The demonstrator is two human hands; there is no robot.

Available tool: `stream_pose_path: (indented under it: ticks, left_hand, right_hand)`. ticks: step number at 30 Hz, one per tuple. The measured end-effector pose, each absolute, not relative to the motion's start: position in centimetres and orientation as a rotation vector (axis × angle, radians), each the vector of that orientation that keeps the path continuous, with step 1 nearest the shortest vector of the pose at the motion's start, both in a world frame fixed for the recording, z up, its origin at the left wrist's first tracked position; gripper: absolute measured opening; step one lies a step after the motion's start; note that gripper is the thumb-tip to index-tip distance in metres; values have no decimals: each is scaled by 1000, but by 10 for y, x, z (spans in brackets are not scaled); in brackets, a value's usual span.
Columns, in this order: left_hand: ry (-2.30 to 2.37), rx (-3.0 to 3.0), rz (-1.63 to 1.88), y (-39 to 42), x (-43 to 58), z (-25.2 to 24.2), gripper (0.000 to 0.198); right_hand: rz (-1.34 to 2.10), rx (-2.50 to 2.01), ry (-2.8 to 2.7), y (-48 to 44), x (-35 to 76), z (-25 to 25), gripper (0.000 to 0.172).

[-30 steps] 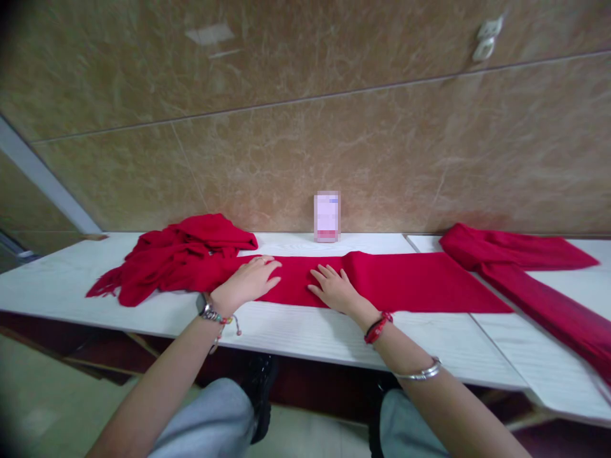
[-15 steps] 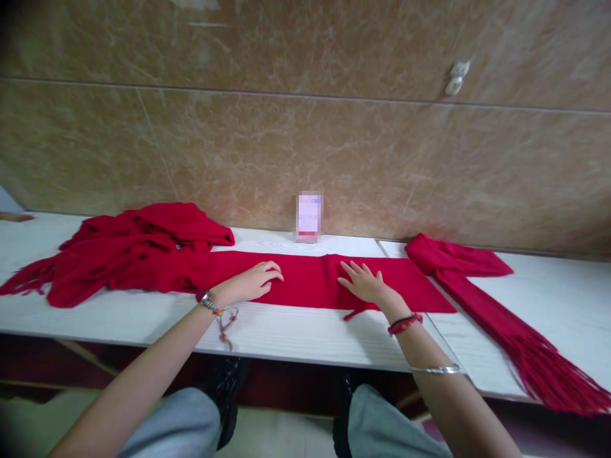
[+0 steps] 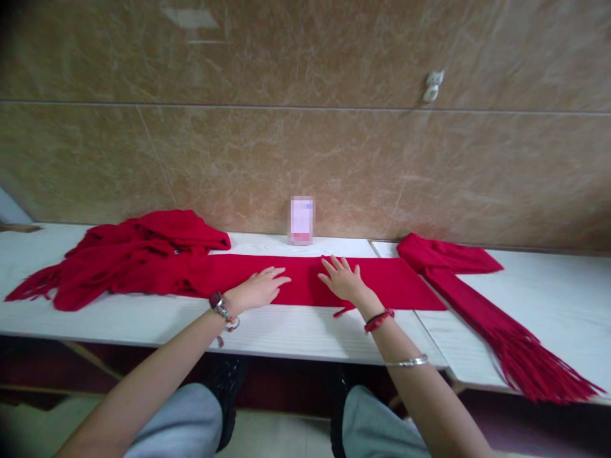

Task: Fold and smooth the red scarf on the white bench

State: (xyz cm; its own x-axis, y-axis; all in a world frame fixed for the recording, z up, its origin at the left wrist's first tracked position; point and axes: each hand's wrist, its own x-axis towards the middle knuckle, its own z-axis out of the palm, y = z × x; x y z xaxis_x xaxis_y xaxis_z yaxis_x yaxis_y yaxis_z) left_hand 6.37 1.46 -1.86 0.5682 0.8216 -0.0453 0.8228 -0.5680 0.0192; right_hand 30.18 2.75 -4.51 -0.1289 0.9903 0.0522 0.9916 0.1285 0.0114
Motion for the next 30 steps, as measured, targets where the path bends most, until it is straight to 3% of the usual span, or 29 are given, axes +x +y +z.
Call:
stream_pose_path:
  ticks: [7,14,18,24,30]
  left_hand:
    - [1215,2759,-242,23,48,-25,51]
    - [1966,2456,-360,20,-17,-8,36]
    - [2190,2372,-336,15,-11,-10,39]
    - [1568,2661,-156,11,46,-20,48]
    - [1550,2491,-282,17,32,-21,57]
  right_hand:
    - [-30,-1830,-2594,16,259,-46,46]
    - [-44,-1769,-2593,15,269,-50,40]
    - [19,-1817,-2561,24,266,-52,42]
    - [109,-1941,-2523,29,238,-40,57]
    - [260,-1873,-2619,27,209,-37,58]
